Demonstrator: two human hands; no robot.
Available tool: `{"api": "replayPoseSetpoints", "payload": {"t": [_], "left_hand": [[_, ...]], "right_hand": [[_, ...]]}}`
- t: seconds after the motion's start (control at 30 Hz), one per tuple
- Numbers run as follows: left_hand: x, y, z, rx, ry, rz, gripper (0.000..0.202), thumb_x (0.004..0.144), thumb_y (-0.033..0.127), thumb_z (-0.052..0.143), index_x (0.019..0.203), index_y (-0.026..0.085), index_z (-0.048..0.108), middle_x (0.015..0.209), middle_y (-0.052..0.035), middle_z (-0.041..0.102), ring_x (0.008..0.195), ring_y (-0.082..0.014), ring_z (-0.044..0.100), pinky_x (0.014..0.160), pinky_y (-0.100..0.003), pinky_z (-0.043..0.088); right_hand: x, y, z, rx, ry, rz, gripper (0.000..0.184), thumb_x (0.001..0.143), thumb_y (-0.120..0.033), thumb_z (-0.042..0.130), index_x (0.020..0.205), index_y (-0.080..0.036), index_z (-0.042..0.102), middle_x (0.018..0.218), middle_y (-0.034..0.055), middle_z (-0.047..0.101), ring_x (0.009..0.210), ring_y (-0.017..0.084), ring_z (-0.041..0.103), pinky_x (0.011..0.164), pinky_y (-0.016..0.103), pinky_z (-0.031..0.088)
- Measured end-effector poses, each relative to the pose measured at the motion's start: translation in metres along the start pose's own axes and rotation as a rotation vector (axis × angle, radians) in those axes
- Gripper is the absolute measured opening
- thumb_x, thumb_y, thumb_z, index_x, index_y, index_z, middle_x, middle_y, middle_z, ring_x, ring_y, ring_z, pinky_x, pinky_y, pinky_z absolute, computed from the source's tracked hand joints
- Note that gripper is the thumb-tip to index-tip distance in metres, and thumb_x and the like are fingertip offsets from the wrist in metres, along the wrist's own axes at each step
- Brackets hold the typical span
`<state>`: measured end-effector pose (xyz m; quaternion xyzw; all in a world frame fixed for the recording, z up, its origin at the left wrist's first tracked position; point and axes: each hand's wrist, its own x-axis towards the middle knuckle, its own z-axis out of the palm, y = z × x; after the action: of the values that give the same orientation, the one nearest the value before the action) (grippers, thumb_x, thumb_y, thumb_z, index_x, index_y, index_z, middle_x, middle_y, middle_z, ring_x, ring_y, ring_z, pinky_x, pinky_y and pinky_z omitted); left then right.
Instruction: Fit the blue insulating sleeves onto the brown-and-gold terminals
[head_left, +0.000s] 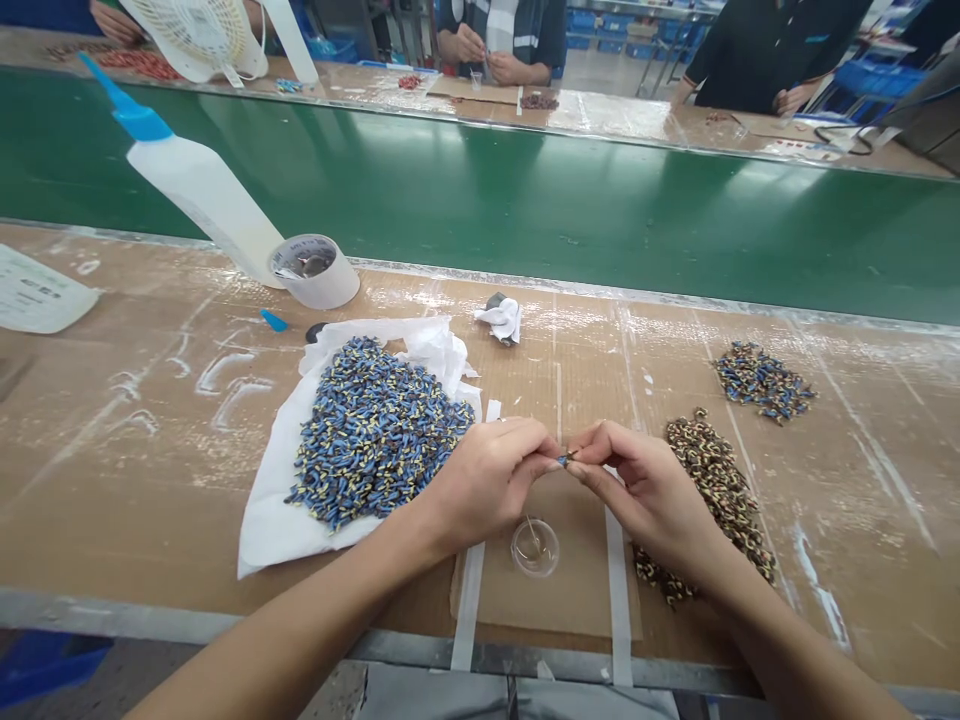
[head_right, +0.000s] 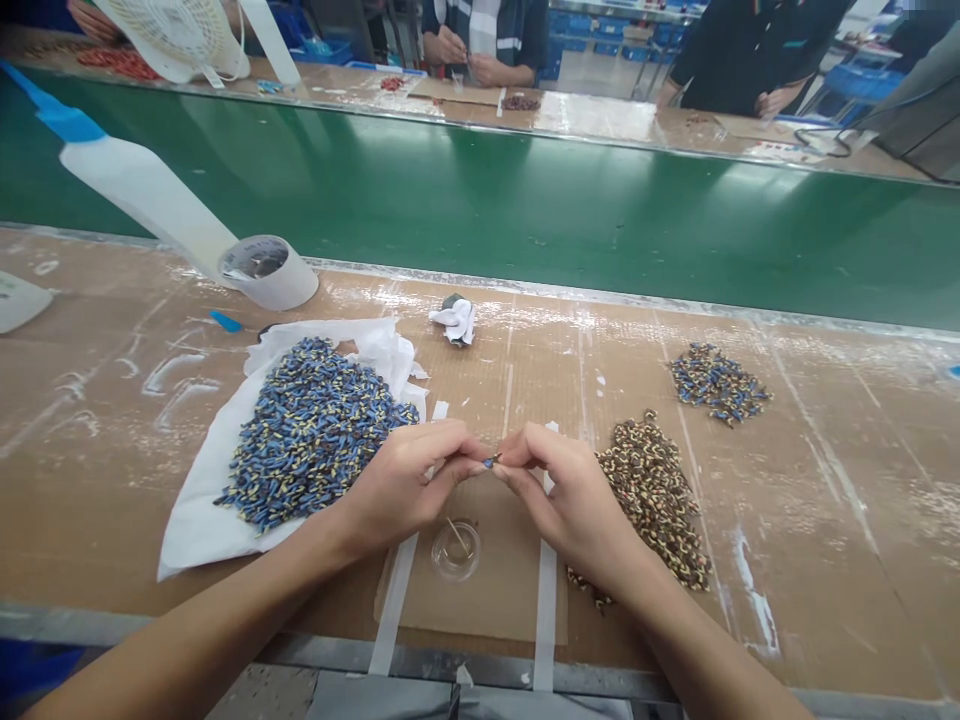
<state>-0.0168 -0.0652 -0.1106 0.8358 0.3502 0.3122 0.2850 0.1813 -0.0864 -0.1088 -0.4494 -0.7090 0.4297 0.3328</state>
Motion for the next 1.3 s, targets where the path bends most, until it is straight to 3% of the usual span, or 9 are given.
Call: {"api": "replayPoseSetpoints", "payload": {"t": [0.17, 0.37, 0.57, 0.7, 0.97, 1.3], "left_hand": [[0.0, 0.003, 0.003, 0.01, 0.084, 0.036, 0.007, 0.09, 0.011, 0.053, 0.088, 0.013, 0.059, 0.078, -0.0027, 0.065, 0.07, -0.0118, 0.057, 0.063, -0.023, 0.043], [-0.001, 0.001, 0.004, 0.017, 0.111, 0.044, 0.009, 0.091, 0.014, 0.052, 0.09, 0.014, 0.061, 0.08, -0.0038, 0.067, 0.072, -0.0131, 0.06, 0.065, -0.025, 0.046], [0.0, -0.002, 0.003, -0.014, -0.009, 0.005, 0.017, 0.093, 0.017, 0.049, 0.102, 0.012, 0.062, 0.09, -0.0072, 0.069, 0.08, -0.0157, 0.062, 0.07, -0.027, 0.048], [0.0, -0.005, 0.004, 0.014, -0.063, 0.041, 0.022, 0.096, 0.017, 0.041, 0.095, 0.011, 0.062, 0.08, -0.006, 0.064, 0.071, -0.0146, 0.057, 0.063, -0.025, 0.044], [0.001, -0.008, 0.007, 0.06, -0.035, 0.059, 0.026, 0.095, 0.016, 0.04, 0.078, 0.013, 0.059, 0.068, -0.002, 0.056, 0.062, -0.0121, 0.05, 0.058, -0.023, 0.038], [-0.001, -0.012, 0.007, 0.366, -0.135, 0.117, 0.026, 0.088, 0.009, 0.038, 0.072, 0.014, 0.058, 0.067, -0.0035, 0.057, 0.061, -0.0152, 0.05, 0.056, -0.026, 0.037]], "right_hand": [[0.001, 0.0, 0.0, 0.273, 0.128, 0.148, 0.013, 0.083, -0.026, 0.069, 0.088, -0.02, 0.059, 0.085, 0.0022, 0.065, 0.077, 0.014, 0.064, 0.07, 0.028, 0.052], [0.004, 0.0, 0.001, 0.355, 0.102, 0.239, 0.017, 0.081, -0.032, 0.071, 0.091, -0.018, 0.066, 0.078, 0.0031, 0.069, 0.072, 0.015, 0.065, 0.068, 0.028, 0.056], [0.003, 0.002, 0.003, 0.304, 0.151, 0.205, 0.015, 0.083, -0.033, 0.069, 0.09, -0.02, 0.069, 0.078, 0.0033, 0.07, 0.072, 0.016, 0.066, 0.068, 0.029, 0.057], [0.003, 0.002, 0.005, 0.316, 0.163, 0.187, 0.013, 0.082, -0.032, 0.069, 0.088, -0.02, 0.07, 0.084, 0.0046, 0.072, 0.076, 0.016, 0.067, 0.069, 0.03, 0.057], [0.008, 0.008, 0.004, 0.408, 0.09, 0.304, 0.021, 0.081, -0.037, 0.07, 0.087, -0.018, 0.067, 0.074, 0.0026, 0.069, 0.065, 0.013, 0.063, 0.064, 0.027, 0.055], [0.008, 0.012, 0.012, 0.41, -0.034, 0.264, 0.025, 0.088, -0.039, 0.061, 0.075, -0.017, 0.055, 0.07, 0.0031, 0.067, 0.061, 0.012, 0.06, 0.059, 0.026, 0.05]]}}
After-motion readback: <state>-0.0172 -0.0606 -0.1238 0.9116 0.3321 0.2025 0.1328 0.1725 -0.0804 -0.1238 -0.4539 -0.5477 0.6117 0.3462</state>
